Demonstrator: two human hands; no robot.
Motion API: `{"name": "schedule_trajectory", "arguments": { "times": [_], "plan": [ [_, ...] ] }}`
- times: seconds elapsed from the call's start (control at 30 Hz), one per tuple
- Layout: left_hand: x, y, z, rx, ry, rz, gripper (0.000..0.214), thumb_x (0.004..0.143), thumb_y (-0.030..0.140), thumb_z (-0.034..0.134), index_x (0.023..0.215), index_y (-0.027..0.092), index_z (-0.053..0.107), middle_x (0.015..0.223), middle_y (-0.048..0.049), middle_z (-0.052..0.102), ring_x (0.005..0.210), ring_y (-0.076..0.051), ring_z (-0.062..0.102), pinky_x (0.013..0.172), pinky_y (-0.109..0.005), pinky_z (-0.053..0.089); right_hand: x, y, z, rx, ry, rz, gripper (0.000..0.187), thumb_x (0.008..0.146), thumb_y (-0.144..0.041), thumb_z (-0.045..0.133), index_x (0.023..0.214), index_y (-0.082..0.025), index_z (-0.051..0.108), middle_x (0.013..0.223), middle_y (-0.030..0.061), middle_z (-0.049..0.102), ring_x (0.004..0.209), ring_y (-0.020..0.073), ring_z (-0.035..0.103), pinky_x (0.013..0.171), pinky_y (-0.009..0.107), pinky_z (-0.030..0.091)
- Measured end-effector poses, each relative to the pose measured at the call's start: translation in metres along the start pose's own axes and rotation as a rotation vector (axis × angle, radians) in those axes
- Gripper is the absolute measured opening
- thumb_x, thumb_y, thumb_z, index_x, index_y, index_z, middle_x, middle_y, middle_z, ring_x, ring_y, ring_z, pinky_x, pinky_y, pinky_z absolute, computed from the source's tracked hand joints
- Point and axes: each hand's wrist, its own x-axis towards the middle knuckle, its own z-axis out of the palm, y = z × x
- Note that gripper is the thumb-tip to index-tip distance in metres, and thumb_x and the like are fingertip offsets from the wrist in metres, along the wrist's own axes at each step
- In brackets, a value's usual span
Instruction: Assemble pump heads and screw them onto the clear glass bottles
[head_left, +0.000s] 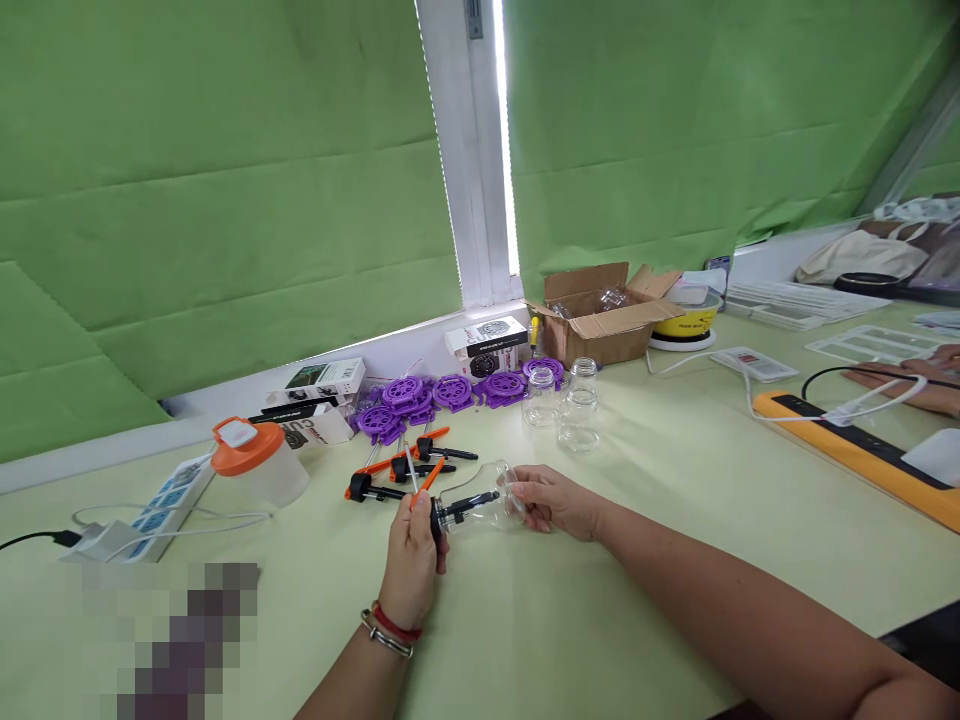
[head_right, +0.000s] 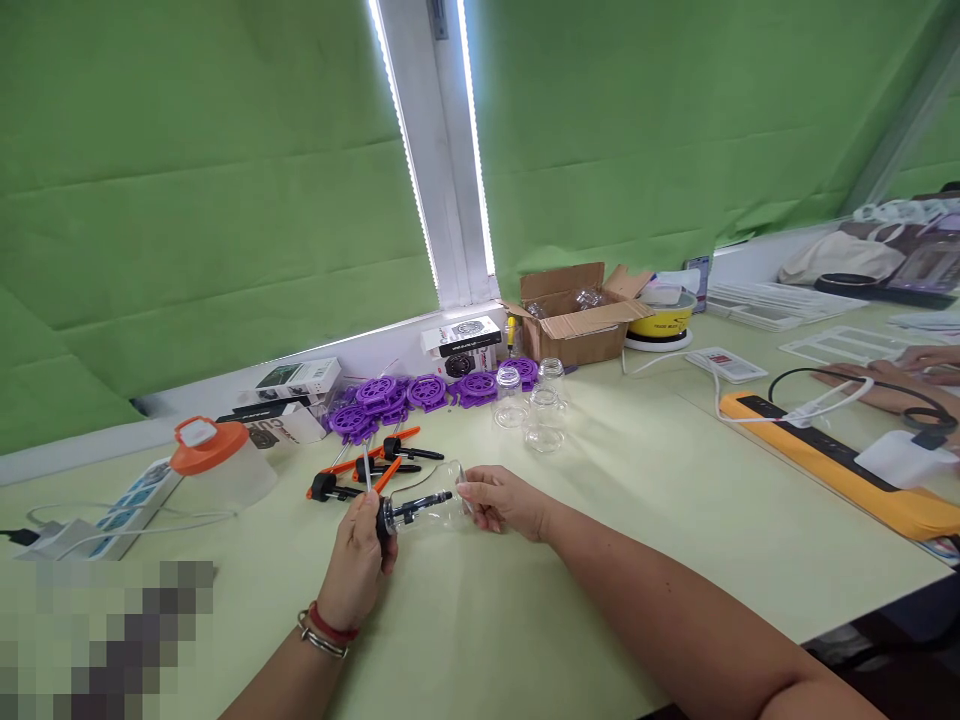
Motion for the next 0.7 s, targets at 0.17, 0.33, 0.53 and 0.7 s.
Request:
{"name": "schedule_trajectory", "arguments": {
  "times": [0.17, 0.33, 0.53, 0.7],
  "plan": [
    [-0.001, 0.004, -0.004, 0.035, 0.008, 0.036, 0.042, 0.084, 0.061, 0.04, 0.073, 0.021, 0.045, 0.045, 0.006, 0.046, 0.04, -0.009, 0.039, 0.035, -0.017, 0.035, 0.001, 0.0, 0.001, 0.037, -0.073, -0.04, 0.042, 0.076, -0.048, 0.065, 0.1, -0.015, 0.058, 0.085, 0.0035, 0.059, 0.057, 0.0087, 0.055, 0.045, 0.019, 0.042],
    [0.001, 0.006, -0.006, 0.043, 0.026, 0.01, 0.043, 0.083, 0.062, 0.042, 0.077, 0.02, 0.049, 0.046, 0.0056, 0.048, 0.039, -0.009, 0.04, 0.033, -0.018, 0.034, -0.001, 0.003, 0.005, -0.228, 0.063, -0.14, 0.051, 0.085, -0.048, 0.054, 0.127, -0.019, 0.048, 0.116, 0.0123, 0.054, 0.081, 0.0157, 0.06, 0.067, 0.031, 0.052],
    [0.0, 0.008, -0.003, 0.071, 0.062, -0.004, 0.043, 0.081, 0.063, 0.043, 0.071, 0.022, 0.044, 0.047, 0.0065, 0.046, 0.039, -0.01, 0.042, 0.032, -0.018, 0.035, -0.012, -0.003, 0.025, -1.019, 0.269, -0.623, 0.06, 0.084, -0.032, 0.056, 0.141, -0.027, 0.037, 0.146, 0.0115, 0.033, 0.129, 0.0307, 0.035, 0.103, 0.049, 0.034],
    [-0.009, 0.01, -0.001, 0.152, 0.027, 0.045, 0.04, 0.083, 0.061, 0.042, 0.078, 0.022, 0.045, 0.049, 0.0073, 0.045, 0.041, -0.011, 0.046, 0.034, -0.02, 0.037, -0.005, 0.006, 0.044, -1.412, 0.303, -0.595, 0.077, 0.072, -0.039, 0.071, 0.139, -0.018, 0.04, 0.141, 0.0164, 0.04, 0.129, 0.039, 0.033, 0.104, 0.056, 0.031]
  ]
}}
